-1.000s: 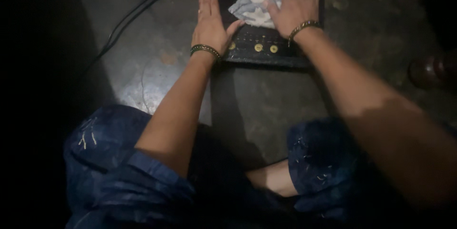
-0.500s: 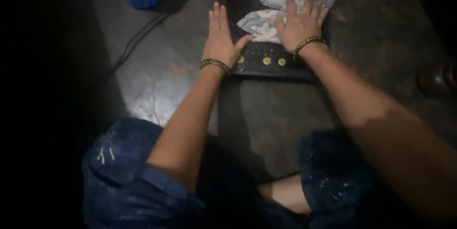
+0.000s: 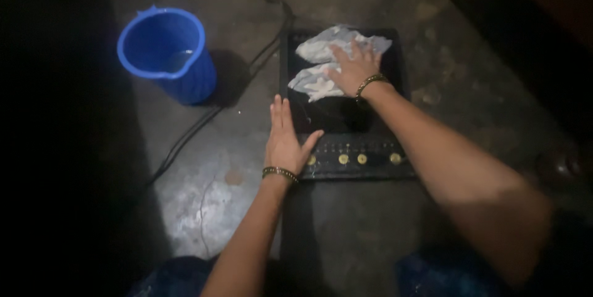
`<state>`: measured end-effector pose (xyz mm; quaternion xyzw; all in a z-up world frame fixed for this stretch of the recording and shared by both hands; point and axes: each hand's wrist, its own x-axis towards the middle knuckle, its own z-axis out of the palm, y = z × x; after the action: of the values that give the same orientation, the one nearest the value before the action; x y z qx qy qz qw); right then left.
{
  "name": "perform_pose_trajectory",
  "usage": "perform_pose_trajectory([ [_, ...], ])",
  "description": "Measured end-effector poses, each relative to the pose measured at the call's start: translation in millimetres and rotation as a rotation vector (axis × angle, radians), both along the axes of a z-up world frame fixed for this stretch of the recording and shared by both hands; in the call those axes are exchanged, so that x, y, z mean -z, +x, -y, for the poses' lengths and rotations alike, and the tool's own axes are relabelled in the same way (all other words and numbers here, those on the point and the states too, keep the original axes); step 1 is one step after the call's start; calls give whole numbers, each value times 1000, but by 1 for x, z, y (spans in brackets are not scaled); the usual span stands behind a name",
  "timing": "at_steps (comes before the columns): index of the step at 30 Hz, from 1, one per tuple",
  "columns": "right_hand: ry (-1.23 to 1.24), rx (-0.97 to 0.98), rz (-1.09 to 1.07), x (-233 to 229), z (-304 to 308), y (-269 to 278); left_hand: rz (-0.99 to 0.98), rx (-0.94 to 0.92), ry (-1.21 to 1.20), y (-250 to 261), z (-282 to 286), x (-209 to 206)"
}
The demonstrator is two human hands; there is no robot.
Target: The person cleans an induction cooktop by rinsing a cloth in a bucket of water and wiping the surface of the cooktop.
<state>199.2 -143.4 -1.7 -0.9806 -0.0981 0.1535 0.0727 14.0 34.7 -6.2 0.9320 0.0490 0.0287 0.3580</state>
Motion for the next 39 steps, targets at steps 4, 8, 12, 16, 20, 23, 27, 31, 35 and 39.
perform_pose_trajectory([
  [4,-26,-77,-25,-1,-15,17,53,-5,-15,0,-1,5],
  [8,-17,-134,-1,1,-34,22,53,-9,-26,2,0,4],
  [12,51,-202,39,4,-42,6,30,-12,-30,-1,1,3],
  [16,53,-271,92,-2,-51,-11,32,-10,0,2,-1,7],
  [20,-25,-281,-3,-24,-62,-28,84,0,10,2,-1,11],
  [23,85,-233,-51,-35,-64,-45,9,-13,48,4,-1,9],
  [27,167,-265,40,-30,-50,-70,-17,-48,-2,0,1,2],
  [31,230,-261,108,-39,-43,-98,70,-34,23,-1,0,-7],
  [35,106,-198,36,-66,-39,-116,294,-19,16,9,-2,-4],
  [39,40,-197,105,-52,-29,-103,218,110,147,61,10,4],
])
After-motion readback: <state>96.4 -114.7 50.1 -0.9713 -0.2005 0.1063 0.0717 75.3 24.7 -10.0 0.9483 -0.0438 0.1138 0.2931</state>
